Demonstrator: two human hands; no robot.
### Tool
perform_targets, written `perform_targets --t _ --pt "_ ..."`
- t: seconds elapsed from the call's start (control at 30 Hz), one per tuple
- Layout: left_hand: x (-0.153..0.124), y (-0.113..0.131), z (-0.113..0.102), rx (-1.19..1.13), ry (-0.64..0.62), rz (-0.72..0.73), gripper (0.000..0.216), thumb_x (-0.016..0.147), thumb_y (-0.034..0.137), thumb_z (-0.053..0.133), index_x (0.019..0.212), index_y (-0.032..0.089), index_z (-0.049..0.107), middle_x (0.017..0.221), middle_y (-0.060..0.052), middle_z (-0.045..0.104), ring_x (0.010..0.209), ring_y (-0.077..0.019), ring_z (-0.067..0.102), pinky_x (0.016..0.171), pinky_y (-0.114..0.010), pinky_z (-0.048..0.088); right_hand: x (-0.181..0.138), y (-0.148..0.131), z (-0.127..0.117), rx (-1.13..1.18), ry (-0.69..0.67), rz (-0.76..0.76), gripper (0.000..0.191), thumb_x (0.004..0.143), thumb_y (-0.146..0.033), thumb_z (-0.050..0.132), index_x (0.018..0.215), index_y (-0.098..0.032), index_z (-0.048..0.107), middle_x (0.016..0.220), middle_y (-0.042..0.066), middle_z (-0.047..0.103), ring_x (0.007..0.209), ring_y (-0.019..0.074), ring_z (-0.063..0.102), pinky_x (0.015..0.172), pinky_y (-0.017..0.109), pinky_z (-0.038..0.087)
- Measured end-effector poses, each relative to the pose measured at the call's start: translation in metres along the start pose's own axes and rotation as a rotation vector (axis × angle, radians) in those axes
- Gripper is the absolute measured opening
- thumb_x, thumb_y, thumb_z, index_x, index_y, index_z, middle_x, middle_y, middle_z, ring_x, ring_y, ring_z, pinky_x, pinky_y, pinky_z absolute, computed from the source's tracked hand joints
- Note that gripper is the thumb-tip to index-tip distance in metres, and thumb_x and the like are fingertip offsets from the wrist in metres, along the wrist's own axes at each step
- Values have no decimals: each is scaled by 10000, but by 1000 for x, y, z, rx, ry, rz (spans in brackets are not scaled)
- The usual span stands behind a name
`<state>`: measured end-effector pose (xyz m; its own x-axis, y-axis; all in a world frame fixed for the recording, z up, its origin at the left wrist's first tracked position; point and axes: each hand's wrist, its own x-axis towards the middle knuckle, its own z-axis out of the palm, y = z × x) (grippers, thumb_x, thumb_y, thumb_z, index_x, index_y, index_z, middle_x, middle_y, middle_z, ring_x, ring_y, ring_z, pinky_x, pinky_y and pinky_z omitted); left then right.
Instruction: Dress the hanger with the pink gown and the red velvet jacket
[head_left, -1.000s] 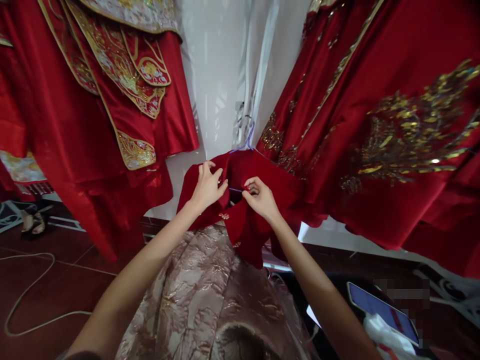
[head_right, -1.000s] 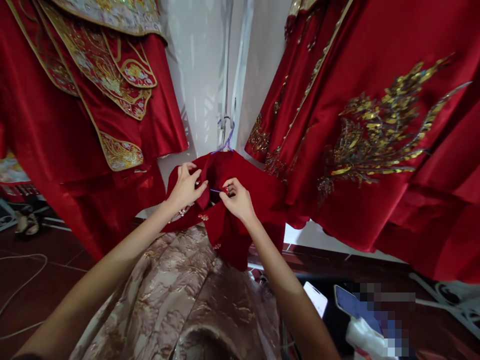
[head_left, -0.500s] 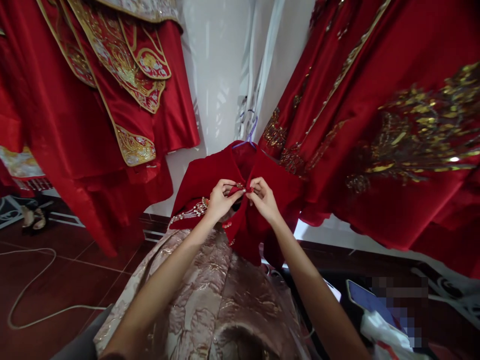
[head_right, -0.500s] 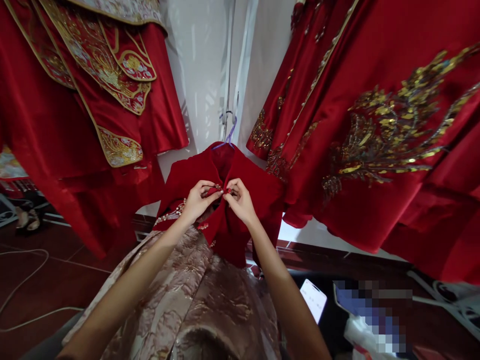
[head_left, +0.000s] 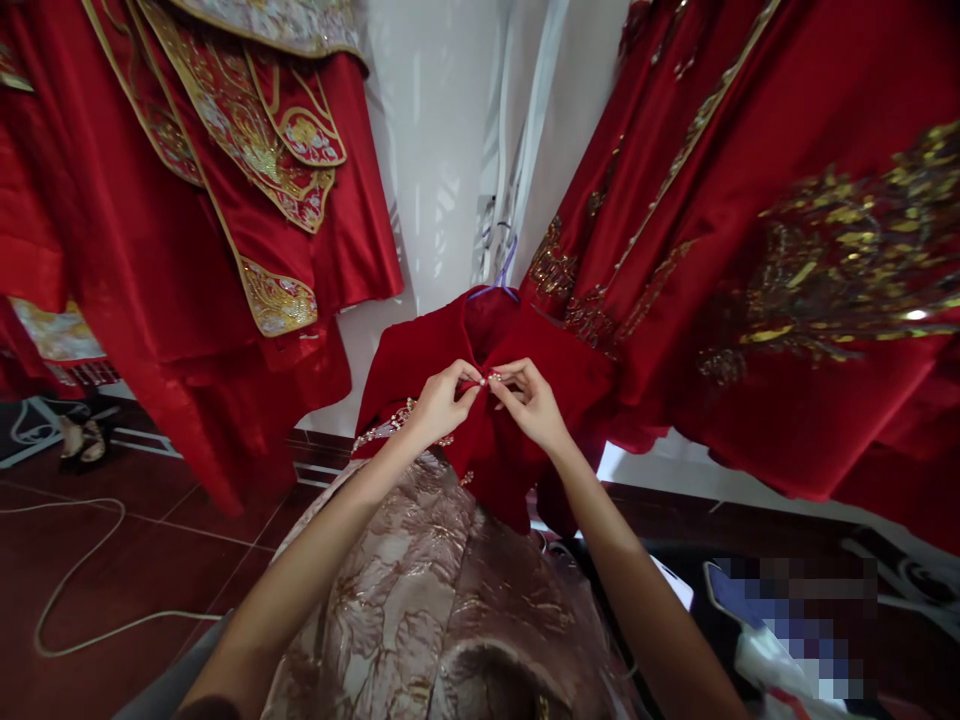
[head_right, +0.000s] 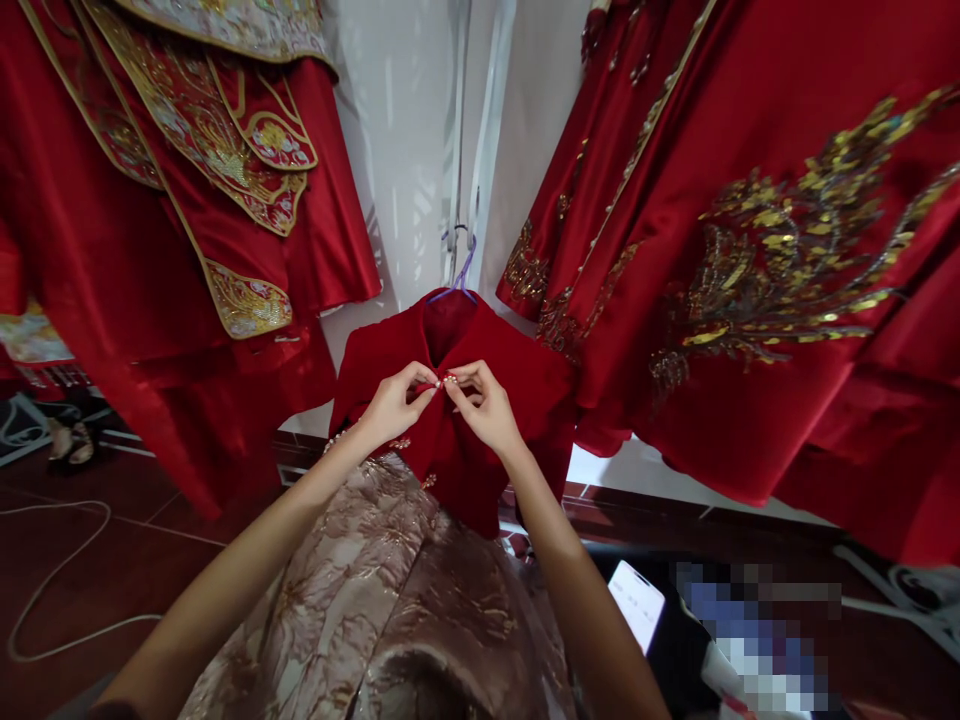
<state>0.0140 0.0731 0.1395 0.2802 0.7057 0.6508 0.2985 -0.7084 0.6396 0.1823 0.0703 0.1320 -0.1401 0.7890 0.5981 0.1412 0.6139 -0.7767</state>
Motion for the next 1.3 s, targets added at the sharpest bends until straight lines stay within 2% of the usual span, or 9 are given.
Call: perform_targets --t 0.1,0.37,0.6,0.83,0.93,1.0,1.13,1.23,1.3 --pt "-1 10 -5 68 -41 37 114 797 194 539 908 200 566 895 -35 663 825 -144 630 815 -306 499 -3 -6 0 -51 38 -29 263 778 -419 626 939 -230 539 937 53 626 867 193 616 578 284 565" --pt "2 14 -3 72 -5 -13 114 756 261 617 836 190 579 846 -40 685 786 -158 654 754 -305 528 -12 -8 4 1 89 -23 260 795 -426 611 974 -239 589 1000 45 637 872 187 633 665 339 607" --pt "6 21 -10 232 -83 79 87 792 230 564 858 187 601 869 -33 691 791 -152 650 748 -275 507 -10 -6 2 -2 106 -38 339 736 -412 677 1008 -215 626 946 52 653 893 195 636 727 343 593" --pt "11 24 -11 389 -122 152 68 799 195 540 833 181 597 842 -32 681 756 -161 642 726 -281 493 -7 -4 3 -82 96 -34 343 760 -379 651 1047 -195 620 960 59 658 879 175 641 750 320 568" --pt "8 13 -2 183 -76 114 79 813 203 535 863 186 595 877 -34 681 806 -150 646 765 -272 501 -9 0 11 -127 176 -33 380 797 -375 602 1133 -200 569 1007 74 640 928 185 626 761 329 562" --pt "3 3 7 -33 -15 29 128 841 239 519 925 184 598 947 -48 684 868 -147 650 808 -276 507 -15 5 20 -121 234 -31 486 826 -372 559 1275 -218 455 1110 99 598 1015 197 597 792 344 555" --pt "-11 -10 27 -456 5 -148 274 895 332 459 1086 182 586 1171 -93 632 1069 -179 608 938 -335 478 -38 14 38 -140 160 -62 814 791 -312 586 1454 -258 117 1443 141 312 1294 244 391 896 385 517" --pt "-20 -7 36 -643 -14 -227 338 898 374 458 1156 188 574 1285 -101 563 1154 -207 560 1005 -374 435 -54 19 45 -254 109 -136 921 748 -210 589 1472 -234 20 1534 108 98 1392 251 206 1045 428 396" --pt "-26 -3 39 -706 -8 -249 359 895 387 464 1179 194 570 1329 -95 527 1190 -218 531 1034 -387 407 -59 22 44 -321 131 -169 852 758 -135 511 1473 -214 54 1536 93 111 1399 225 191 1111 428 297"
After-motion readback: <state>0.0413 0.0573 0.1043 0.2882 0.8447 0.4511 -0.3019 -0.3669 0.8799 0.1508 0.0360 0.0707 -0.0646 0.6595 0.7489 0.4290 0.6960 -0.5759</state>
